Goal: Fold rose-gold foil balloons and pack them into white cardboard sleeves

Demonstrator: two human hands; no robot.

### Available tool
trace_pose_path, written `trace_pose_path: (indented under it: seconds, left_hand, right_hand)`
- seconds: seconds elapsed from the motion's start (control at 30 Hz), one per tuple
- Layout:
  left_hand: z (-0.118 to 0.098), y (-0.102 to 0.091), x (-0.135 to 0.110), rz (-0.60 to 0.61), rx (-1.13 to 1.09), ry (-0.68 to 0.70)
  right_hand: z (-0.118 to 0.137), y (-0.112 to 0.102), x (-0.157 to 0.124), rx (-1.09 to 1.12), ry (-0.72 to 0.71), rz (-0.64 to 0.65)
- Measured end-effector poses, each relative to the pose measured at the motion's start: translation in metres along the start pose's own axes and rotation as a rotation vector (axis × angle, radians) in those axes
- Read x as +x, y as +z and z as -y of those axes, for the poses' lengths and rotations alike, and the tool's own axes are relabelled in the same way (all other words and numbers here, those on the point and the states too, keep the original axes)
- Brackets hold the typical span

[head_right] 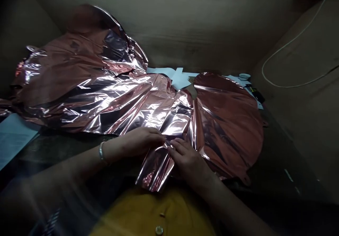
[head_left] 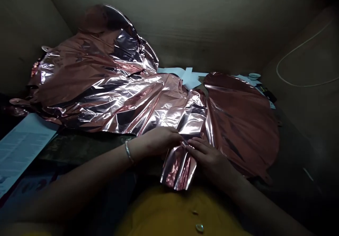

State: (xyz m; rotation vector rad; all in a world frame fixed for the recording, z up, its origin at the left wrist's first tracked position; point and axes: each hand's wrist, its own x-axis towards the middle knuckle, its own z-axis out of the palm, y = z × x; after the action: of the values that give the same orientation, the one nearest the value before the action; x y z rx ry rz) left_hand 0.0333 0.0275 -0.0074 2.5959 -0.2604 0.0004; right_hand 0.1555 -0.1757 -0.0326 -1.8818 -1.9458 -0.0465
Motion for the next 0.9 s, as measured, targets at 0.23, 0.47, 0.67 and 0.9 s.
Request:
trace_pose_path:
  seconds: [0.23, 0.47, 0.67, 0.9]
  left_hand:
    - [0.012, 0.006, -0.026, -0.092, -0.062, 0.033]
    - [-0.007, 0.010, -0.011, -0.185, -0.030, -0.310]
    - [-0.012, 0.019, 0.010, -0.250, 0.082, -0.551]
    - [-0.013, 0.014, 0.014, -0.305, 0.326, -0.496]
  right_hand:
    - [-0.003, 0.002, -0.013, 0.297, 0.245, -0.130]
    - [-0.003, -0.011, 0.006, 0.340, 0.800, -0.067]
    - [-0.010, -0.010, 0.023, 0.168, 0.917, -0.054]
    - [-0.015, -0.008, 0.028, 0.021, 0.890, 0.018]
